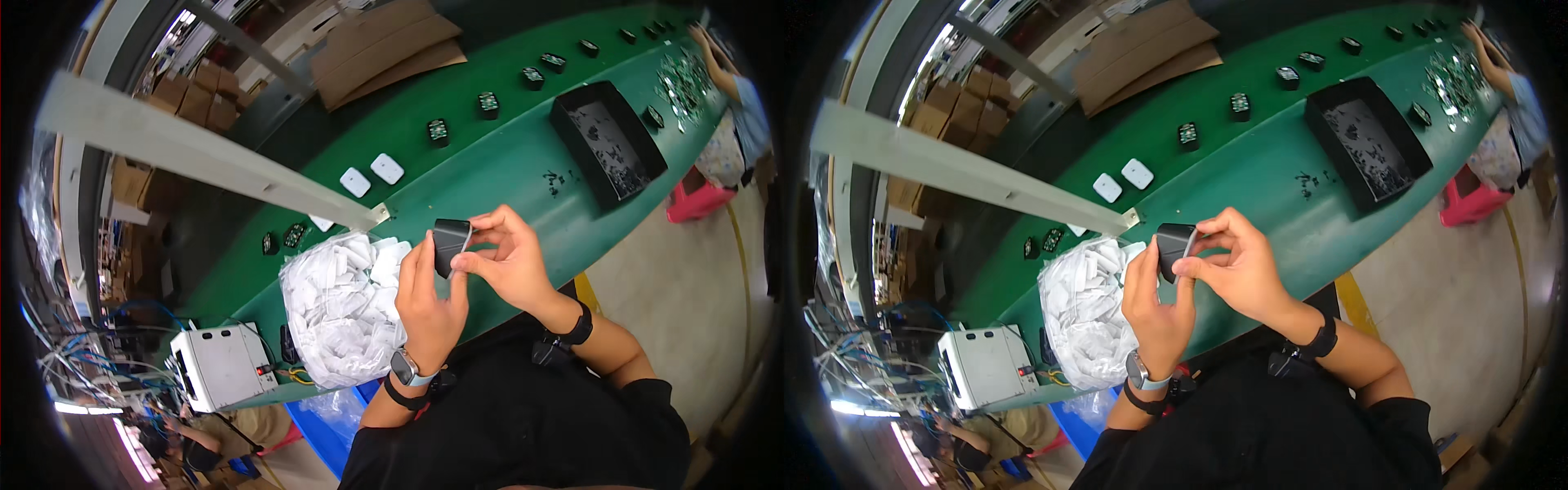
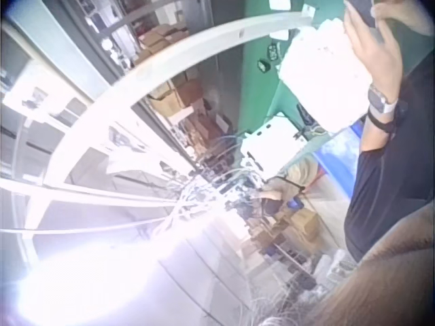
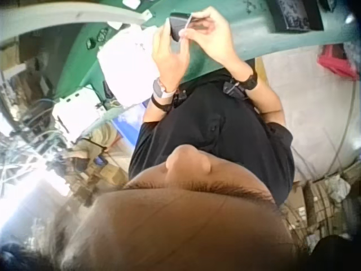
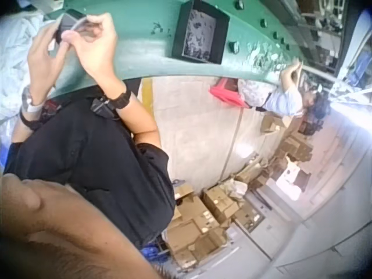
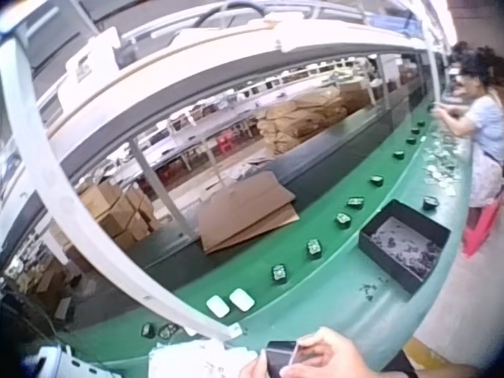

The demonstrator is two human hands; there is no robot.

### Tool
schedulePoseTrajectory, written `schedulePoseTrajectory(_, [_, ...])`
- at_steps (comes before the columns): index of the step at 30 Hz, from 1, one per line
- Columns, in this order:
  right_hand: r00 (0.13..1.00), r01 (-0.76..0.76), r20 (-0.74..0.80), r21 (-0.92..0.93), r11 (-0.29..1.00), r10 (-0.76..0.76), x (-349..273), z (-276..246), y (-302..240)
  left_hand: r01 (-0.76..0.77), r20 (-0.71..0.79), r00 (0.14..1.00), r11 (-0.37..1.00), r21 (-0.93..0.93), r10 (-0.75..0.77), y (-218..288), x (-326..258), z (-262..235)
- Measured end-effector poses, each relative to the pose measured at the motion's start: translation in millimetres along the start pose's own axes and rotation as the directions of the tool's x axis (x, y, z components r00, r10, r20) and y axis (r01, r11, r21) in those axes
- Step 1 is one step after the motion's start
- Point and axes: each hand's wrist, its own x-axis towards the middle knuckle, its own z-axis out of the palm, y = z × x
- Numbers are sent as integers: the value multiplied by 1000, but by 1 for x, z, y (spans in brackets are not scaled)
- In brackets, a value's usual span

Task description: The person assembles small electronic devices by hand at a green workbench. They pick up white plastic casings, insert small black components, and place the finished units on the table. The process is repetitive, involving picking, inserting, and placing items one by one.

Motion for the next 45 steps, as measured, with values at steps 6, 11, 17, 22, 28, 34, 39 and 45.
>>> schedulePoseTrajectory(6, [988,23,152,-91,996,-9,2,12,14,-29,-107,994,998,-50,24,-23,-7,-28])
schedulePoseTrajectory(11, [909,124,415,-224,967,-21,15,31,10,-50,-104,994,996,-67,43,-42,-16,-52])
schedulePoseTrajectory(17, [906,146,424,-287,947,-11,14,54,33,168,42,986,927,-336,-163,-63,-17,-88])
schedulePoseTrajectory(22, [883,201,468,-308,930,-36,15,74,60,125,-55,989,977,-172,-136,-80,-25,-107])
schedulePoseTrajectory(28, [860,-18,473,-343,939,190,25,95,52,408,112,902,740,-535,-417,-100,-37,-117])
schedulePoseTrajectory(34, [861,-164,432,-261,951,267,25,95,50,460,175,854,554,-694,-490,-92,-37,-114])
schedulePoseTrajectory(39, [866,-100,454,-252,963,209,23,95,60,434,152,859,538,-723,-489,-96,-41,-113])
schedulePoseTrajectory(45, [886,-43,427,-316,948,183,24,114,54,449,-63,823,716,-535,-564,-130,-47,-138])
